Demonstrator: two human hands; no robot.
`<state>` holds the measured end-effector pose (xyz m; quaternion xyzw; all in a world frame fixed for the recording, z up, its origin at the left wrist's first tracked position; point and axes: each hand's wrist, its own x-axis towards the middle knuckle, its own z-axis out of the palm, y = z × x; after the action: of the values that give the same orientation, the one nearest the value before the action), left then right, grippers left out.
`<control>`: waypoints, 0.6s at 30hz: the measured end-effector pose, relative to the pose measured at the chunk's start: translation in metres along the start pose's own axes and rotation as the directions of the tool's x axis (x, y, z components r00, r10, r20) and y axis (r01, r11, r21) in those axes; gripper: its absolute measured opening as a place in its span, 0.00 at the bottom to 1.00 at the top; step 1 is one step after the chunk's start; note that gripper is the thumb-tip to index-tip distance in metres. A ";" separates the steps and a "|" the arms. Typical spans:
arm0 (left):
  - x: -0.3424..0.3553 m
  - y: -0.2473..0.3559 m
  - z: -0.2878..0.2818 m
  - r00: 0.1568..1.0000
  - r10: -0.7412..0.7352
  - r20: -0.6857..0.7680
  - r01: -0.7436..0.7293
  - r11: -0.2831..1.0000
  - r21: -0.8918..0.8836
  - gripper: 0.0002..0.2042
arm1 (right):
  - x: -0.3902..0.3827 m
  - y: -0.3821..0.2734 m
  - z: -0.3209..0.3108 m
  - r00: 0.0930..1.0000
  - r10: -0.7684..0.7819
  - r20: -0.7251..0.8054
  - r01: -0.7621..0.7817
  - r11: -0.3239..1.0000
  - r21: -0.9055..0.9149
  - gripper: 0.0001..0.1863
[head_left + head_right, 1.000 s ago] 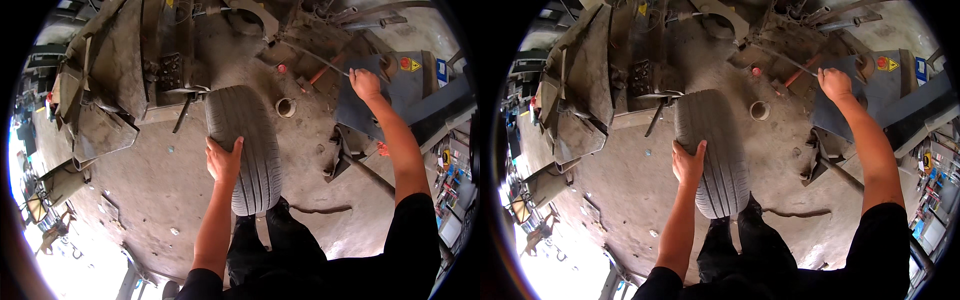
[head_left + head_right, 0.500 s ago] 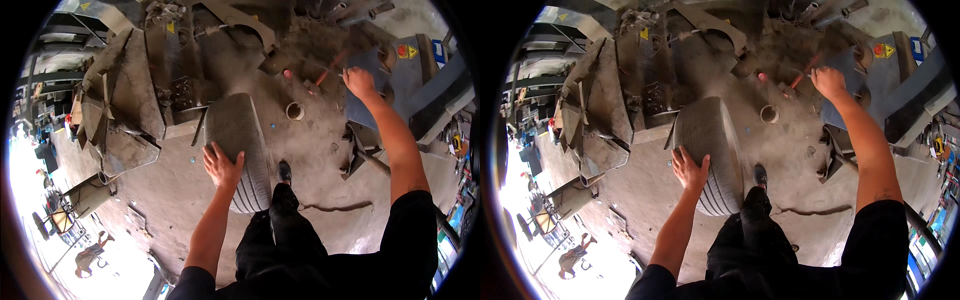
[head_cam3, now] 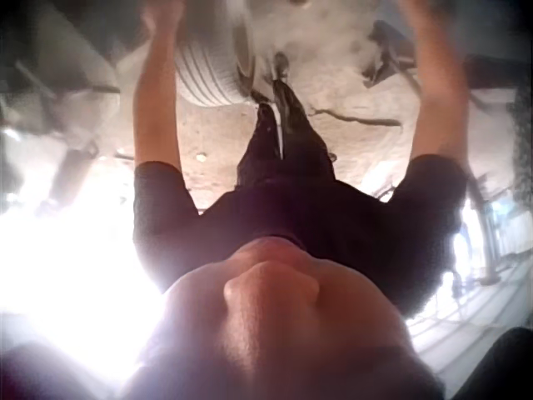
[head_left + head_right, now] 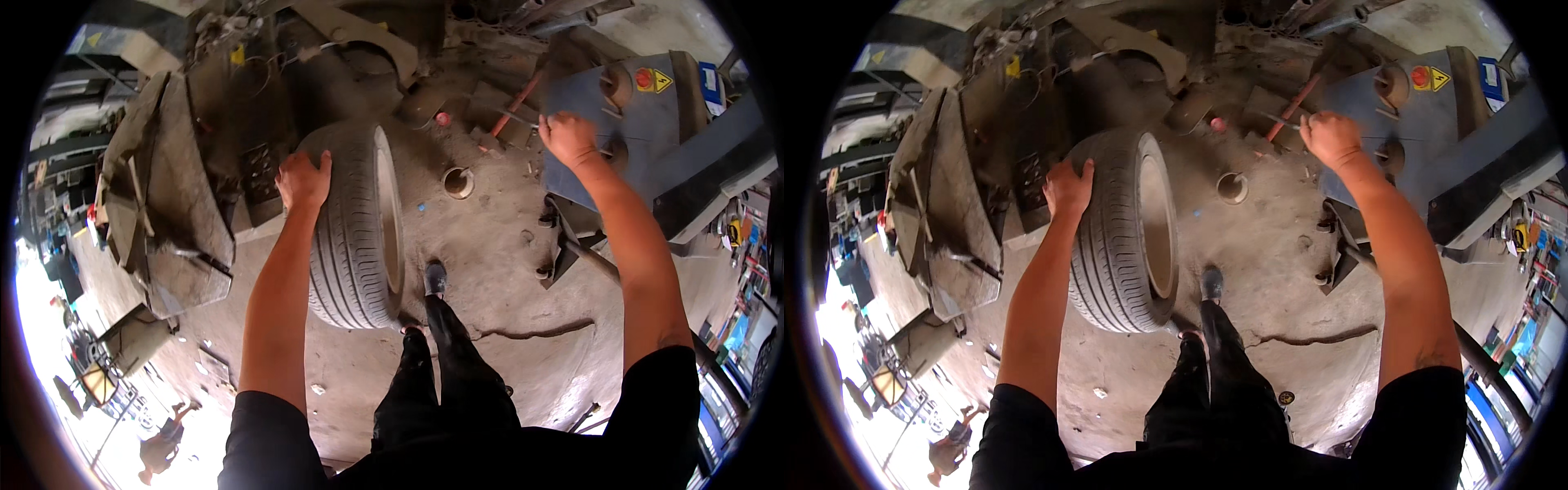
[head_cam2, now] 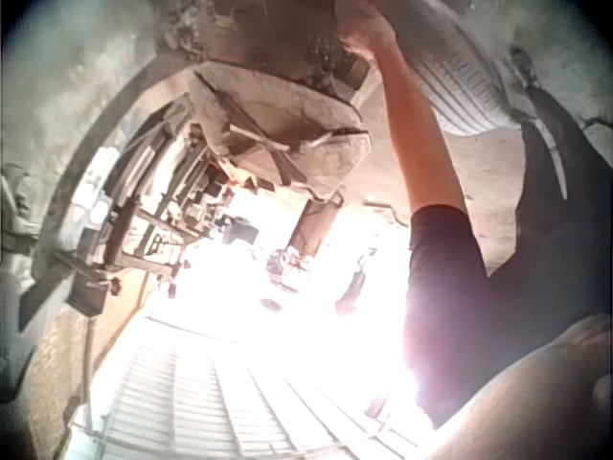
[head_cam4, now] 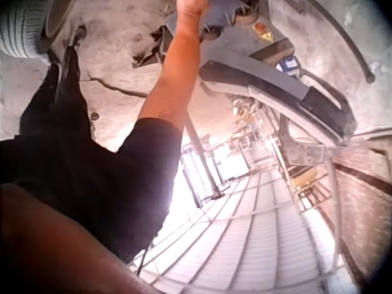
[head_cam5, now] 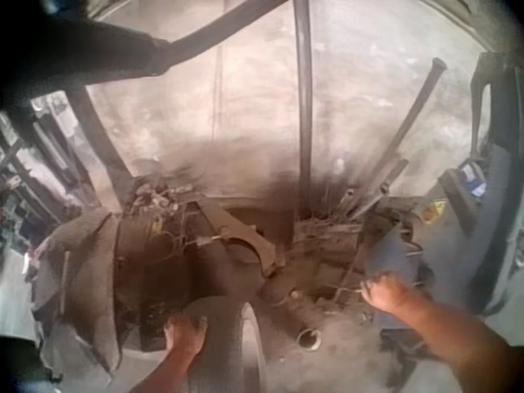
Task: The person uses a tire changing machine to mount a tire onto a silver alloy wheel. They repeatedly press a pedal to rotate the machine's turntable and use a metal lever to guide the tire bead over the rim edge. The person adjusts the tire's position by hand to ensure proper seating on the wheel.
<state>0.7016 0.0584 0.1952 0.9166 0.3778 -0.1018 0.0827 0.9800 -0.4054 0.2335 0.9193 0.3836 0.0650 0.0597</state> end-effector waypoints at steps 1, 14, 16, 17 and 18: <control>0.011 0.007 0.003 1.000 0.017 -0.021 -0.017 1.000 -0.003 0.29 | -0.003 0.004 -0.001 1.000 0.006 0.007 -0.006 1.000 0.003 0.21; -0.141 0.007 -0.009 0.836 0.520 -0.176 -0.522 0.852 0.040 0.31 | -0.002 0.002 -0.013 0.998 -0.001 0.063 -0.007 0.993 0.114 0.20; -0.130 0.007 -0.009 0.847 0.501 -0.179 -0.503 0.864 0.035 0.31 | 0.007 0.000 -0.014 0.998 0.038 0.041 -0.044 0.988 0.150 0.20; -0.133 0.004 -0.008 0.859 0.485 -0.163 -0.486 0.873 0.032 0.32 | 0.003 -0.006 -0.012 0.998 0.051 0.047 -0.059 0.982 0.179 0.20; -0.124 0.004 -0.005 0.851 0.491 -0.188 -0.495 0.869 0.030 0.31 | 0.006 -0.003 -0.010 0.999 0.038 0.003 -0.038 0.980 0.195 0.19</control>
<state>0.6193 -0.0269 0.2316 0.9873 0.1375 0.0140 0.0788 0.9805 -0.3981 0.2434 0.9278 0.3706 0.0286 -0.0321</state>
